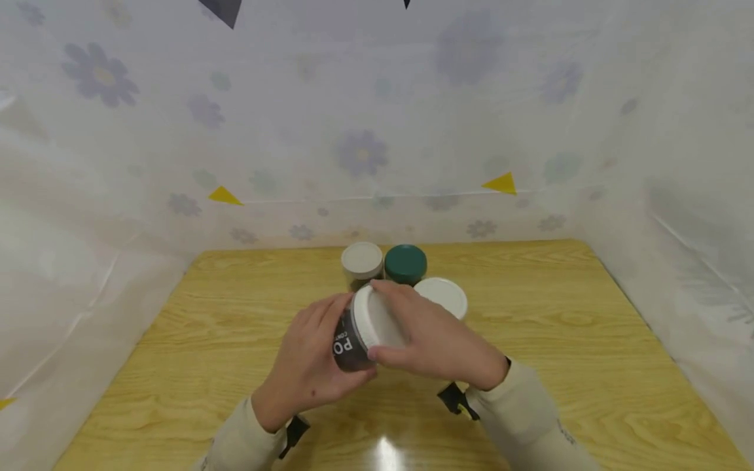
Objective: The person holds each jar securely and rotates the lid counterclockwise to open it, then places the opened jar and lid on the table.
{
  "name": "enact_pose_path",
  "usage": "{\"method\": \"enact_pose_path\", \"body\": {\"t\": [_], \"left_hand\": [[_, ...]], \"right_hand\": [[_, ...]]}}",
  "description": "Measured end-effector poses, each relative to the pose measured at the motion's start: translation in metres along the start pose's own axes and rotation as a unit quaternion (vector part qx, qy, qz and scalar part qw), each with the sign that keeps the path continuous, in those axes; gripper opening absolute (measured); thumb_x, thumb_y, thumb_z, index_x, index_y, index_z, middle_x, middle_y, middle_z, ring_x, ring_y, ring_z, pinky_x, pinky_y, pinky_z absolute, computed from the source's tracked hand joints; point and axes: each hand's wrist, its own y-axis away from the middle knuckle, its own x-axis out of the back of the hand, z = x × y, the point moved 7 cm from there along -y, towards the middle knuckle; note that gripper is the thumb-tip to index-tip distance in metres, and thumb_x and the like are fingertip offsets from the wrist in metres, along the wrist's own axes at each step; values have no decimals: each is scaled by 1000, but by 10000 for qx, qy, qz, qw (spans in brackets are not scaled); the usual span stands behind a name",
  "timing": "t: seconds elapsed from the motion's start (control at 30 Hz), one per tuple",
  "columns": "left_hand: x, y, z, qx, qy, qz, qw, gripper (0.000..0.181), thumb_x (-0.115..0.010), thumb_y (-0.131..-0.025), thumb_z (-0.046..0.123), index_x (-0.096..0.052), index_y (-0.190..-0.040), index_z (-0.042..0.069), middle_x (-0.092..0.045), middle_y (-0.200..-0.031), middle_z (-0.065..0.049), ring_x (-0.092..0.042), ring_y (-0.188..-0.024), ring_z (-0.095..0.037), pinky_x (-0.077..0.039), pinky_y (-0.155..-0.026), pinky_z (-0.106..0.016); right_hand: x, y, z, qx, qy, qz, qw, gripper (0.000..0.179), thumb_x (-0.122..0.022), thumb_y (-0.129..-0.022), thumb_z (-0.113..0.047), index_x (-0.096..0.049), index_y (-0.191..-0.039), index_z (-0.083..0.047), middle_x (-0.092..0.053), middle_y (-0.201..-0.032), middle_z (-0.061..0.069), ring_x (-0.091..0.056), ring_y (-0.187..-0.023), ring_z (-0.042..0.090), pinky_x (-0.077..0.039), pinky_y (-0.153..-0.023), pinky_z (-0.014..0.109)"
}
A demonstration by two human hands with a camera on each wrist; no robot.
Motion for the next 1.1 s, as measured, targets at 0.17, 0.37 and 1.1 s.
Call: {"method": "enact_pose_path", "body": {"t": [0.17,0.37,1.1], "left_hand": [[0,1,-1,75,188,-101,9997,97,-83,-65,57,-45,-142,10,-64,-125,-5,-61,-117,-21,-53,-97,-43],[1,0,0,-28,409,-35,9992,107,-82,-67,53,-33,-151,8,-63,-125,-8,-63,-117,-23,-54,-95,-45],[-1,16,-21,838,1896,-127,9782,126,-88,-66,41,-8,-160,19,-52,-140,-8,-60,-119,-21,-56,-92,-42]], "right_hand": [[2,1,-10,840,152,264,9960,93,-79,-77,-25,-27,-154,-30,-43,-148,-1,-55,-115,16,-54,-83,35],[3,1,-10,1022,153,344,9941,93,-78,-76,-23,-28,-154,-26,-43,-147,0,-55,-114,16,-54,-81,32],[27,13,-6,1078,-209,851,9903,96,-81,-81,-18,-24,-157,-24,-43,-149,2,-54,-119,16,-55,-89,33]]}}
